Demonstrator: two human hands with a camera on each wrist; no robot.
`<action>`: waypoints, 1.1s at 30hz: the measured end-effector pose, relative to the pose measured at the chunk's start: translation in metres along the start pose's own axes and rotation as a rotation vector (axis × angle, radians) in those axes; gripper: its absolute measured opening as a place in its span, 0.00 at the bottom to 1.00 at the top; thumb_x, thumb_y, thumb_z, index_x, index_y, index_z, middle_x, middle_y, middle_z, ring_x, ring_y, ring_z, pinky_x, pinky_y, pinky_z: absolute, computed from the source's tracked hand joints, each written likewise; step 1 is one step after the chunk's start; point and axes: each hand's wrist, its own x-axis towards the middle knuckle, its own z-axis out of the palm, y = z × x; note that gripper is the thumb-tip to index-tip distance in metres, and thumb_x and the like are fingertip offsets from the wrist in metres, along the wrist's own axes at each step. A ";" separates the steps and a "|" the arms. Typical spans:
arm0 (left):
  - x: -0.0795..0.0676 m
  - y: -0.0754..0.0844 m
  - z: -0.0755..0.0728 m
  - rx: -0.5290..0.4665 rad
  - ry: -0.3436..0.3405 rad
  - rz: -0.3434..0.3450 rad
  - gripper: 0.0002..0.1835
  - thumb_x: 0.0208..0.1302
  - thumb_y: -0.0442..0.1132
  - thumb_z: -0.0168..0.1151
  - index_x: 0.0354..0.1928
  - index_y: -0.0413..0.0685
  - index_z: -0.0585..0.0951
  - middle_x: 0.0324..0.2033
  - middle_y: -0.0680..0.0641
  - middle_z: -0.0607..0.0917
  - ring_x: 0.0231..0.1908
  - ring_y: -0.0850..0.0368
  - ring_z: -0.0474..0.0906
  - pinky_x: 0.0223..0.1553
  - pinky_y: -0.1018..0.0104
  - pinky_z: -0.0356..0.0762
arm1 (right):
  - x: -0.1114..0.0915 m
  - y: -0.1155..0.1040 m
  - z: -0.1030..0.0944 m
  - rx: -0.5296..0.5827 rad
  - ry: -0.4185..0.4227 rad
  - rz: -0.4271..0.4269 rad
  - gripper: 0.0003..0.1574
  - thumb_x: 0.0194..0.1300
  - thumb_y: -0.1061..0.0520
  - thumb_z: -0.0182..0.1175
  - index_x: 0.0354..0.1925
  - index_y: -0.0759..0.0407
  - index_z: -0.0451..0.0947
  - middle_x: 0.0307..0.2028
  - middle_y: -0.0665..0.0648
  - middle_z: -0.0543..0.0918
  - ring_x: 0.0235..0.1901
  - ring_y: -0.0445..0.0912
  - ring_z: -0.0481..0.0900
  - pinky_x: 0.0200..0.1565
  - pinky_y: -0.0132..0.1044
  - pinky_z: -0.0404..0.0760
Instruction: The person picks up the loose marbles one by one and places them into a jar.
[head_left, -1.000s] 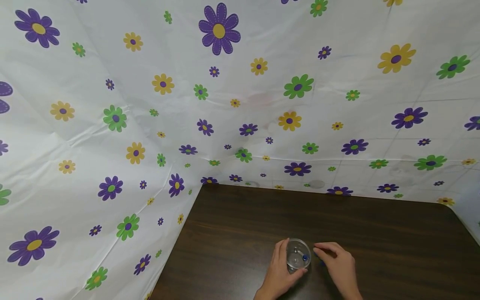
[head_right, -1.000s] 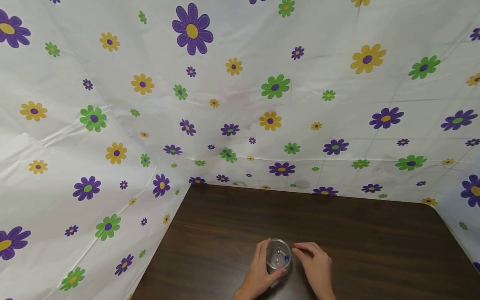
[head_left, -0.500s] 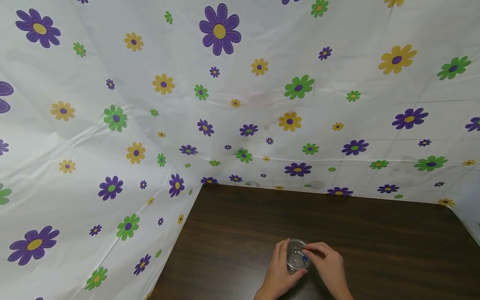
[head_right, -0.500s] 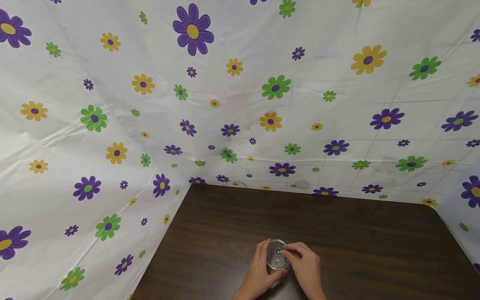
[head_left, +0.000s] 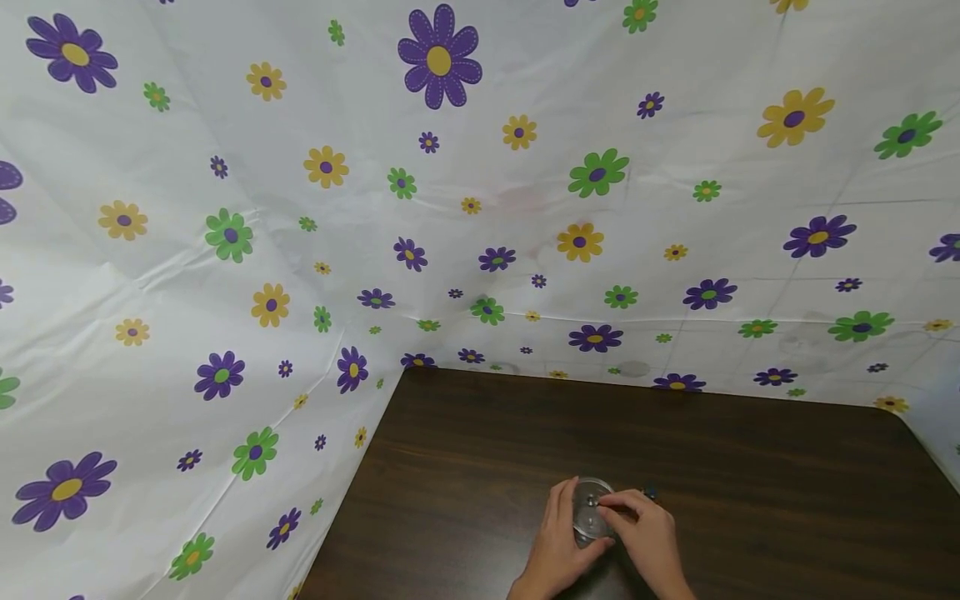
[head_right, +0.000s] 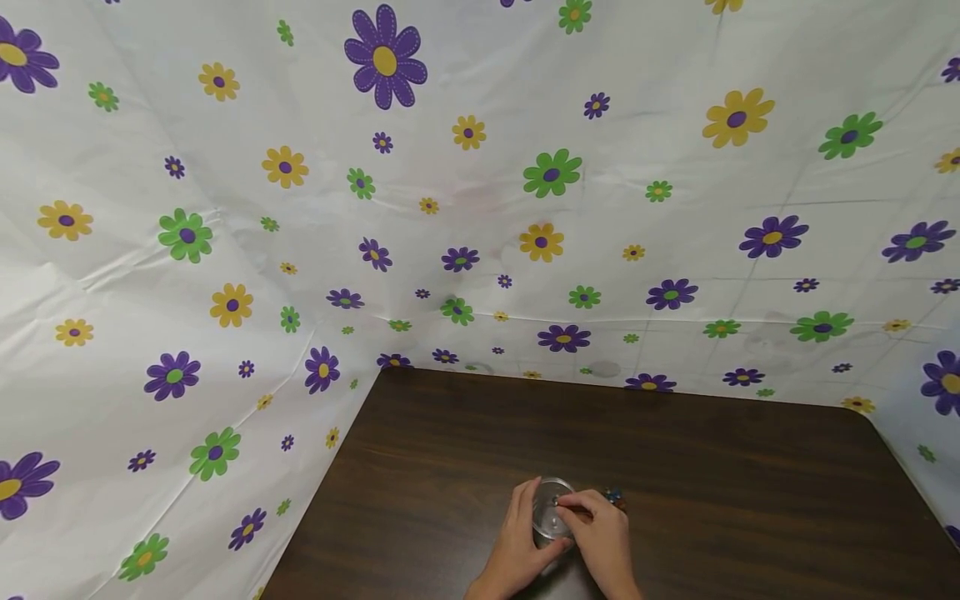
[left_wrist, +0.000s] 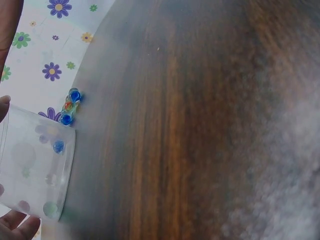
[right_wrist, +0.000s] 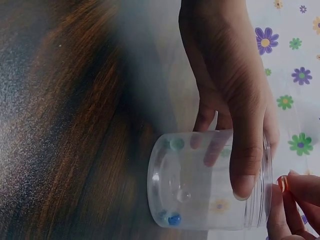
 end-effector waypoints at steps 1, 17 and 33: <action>0.000 0.000 0.000 0.000 0.000 -0.001 0.47 0.66 0.61 0.69 0.75 0.40 0.62 0.65 0.48 0.69 0.61 0.51 0.74 0.54 0.58 0.80 | 0.000 0.000 0.000 -0.003 -0.002 -0.008 0.09 0.55 0.69 0.76 0.35 0.60 0.89 0.34 0.49 0.88 0.34 0.34 0.83 0.36 0.28 0.82; -0.001 0.000 -0.002 -0.001 -0.006 -0.015 0.47 0.66 0.61 0.69 0.75 0.41 0.62 0.65 0.47 0.69 0.60 0.51 0.75 0.53 0.58 0.81 | -0.002 -0.003 0.001 0.026 -0.031 0.040 0.07 0.58 0.67 0.75 0.36 0.61 0.89 0.36 0.51 0.87 0.35 0.34 0.83 0.37 0.26 0.82; -0.001 0.001 -0.004 -0.009 -0.025 -0.031 0.47 0.67 0.62 0.68 0.76 0.42 0.61 0.66 0.48 0.68 0.61 0.51 0.74 0.53 0.56 0.81 | -0.001 -0.003 -0.001 -0.011 -0.035 0.037 0.06 0.58 0.66 0.76 0.36 0.60 0.90 0.35 0.49 0.88 0.34 0.34 0.82 0.36 0.28 0.82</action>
